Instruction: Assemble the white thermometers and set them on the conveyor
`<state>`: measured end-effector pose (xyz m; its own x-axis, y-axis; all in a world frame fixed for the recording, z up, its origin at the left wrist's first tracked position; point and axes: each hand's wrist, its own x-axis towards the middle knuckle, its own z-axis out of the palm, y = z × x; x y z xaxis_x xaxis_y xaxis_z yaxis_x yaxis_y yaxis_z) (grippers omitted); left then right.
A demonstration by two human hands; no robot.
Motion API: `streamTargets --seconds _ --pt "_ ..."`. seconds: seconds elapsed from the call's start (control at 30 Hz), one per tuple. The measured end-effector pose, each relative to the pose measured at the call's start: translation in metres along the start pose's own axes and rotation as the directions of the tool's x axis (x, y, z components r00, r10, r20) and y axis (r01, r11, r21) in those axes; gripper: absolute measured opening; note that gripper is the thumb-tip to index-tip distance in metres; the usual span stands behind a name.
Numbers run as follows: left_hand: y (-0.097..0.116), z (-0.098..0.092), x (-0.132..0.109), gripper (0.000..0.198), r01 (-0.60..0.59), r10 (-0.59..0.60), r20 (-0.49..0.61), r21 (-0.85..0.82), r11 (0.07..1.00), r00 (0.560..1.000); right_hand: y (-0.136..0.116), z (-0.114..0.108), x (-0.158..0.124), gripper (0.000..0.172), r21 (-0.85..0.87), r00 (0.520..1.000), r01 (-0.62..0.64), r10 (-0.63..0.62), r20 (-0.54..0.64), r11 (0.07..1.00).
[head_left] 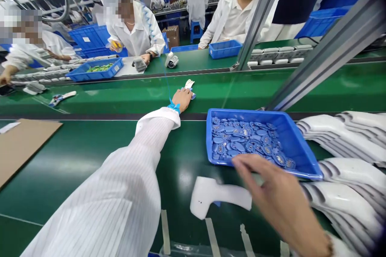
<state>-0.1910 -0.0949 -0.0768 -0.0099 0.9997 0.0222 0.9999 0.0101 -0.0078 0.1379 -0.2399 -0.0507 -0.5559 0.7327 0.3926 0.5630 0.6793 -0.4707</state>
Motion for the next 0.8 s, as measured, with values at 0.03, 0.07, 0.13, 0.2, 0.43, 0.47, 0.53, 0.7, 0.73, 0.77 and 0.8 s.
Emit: streamTargets --seconds 0.03,0.07,0.13,0.2,0.43,0.47,0.53,0.7,0.73,0.77,0.8 --pt "0.000 0.001 0.004 0.034 -0.032 0.032 -0.001 0.022 0.999 0.999 0.015 -0.008 0.010 0.026 -0.035 0.999 -0.025 0.026 0.034 0.999" --pt "0.000 -0.001 0.005 0.032 -0.063 0.063 0.000 0.044 0.997 0.998 0.029 -0.012 0.021 0.028 -0.054 0.996 -0.030 0.034 0.077 0.998" --pt "-0.002 -0.010 -0.001 0.030 -0.111 0.112 0.000 0.090 0.990 0.994 0.049 -0.009 0.045 0.030 -0.036 0.974 0.040 -0.031 0.223 0.999" --pt "-0.006 -0.026 -0.019 0.027 -0.145 0.147 -0.002 0.129 0.981 0.989 0.057 0.003 0.067 0.028 -0.025 0.918 0.125 -0.106 0.382 0.992" --pt "0.005 -0.063 -0.173 0.024 -0.265 0.259 0.060 0.137 0.954 0.964 0.030 0.033 0.095 0.021 -0.127 0.838 0.168 -0.074 0.541 0.977" --pt "0.010 -0.061 -0.198 0.026 -0.277 0.269 0.075 0.138 0.951 0.960 0.027 0.034 0.096 0.019 -0.138 0.830 0.174 -0.070 0.553 0.975" --pt "0.022 -0.054 -0.237 0.030 -0.270 0.256 0.111 0.145 0.952 0.960 0.024 0.033 0.098 0.015 -0.158 0.820 0.176 -0.055 0.569 0.972" --pt "0.080 -0.040 -0.276 0.015 -0.120 0.121 -0.035 0.046 0.992 0.992 0.019 0.026 0.100 0.012 -0.182 0.835 0.158 -0.033 0.549 0.970" --pt "0.098 -0.038 -0.274 0.014 -0.136 0.135 -0.055 -0.027 0.990 0.989 0.018 0.024 0.099 0.012 -0.185 0.847 0.150 -0.030 0.530 0.971" --pt "0.117 -0.035 -0.271 0.015 -0.172 0.167 -0.058 -0.102 0.980 0.984 0.017 0.021 0.098 0.012 -0.188 0.861 0.138 -0.024 0.507 0.972" --pt "0.136 -0.031 -0.266 0.018 -0.213 0.207 -0.053 -0.159 0.964 0.977 0.017 0.019 0.097 0.013 -0.190 0.877 0.122 -0.016 0.480 0.974"
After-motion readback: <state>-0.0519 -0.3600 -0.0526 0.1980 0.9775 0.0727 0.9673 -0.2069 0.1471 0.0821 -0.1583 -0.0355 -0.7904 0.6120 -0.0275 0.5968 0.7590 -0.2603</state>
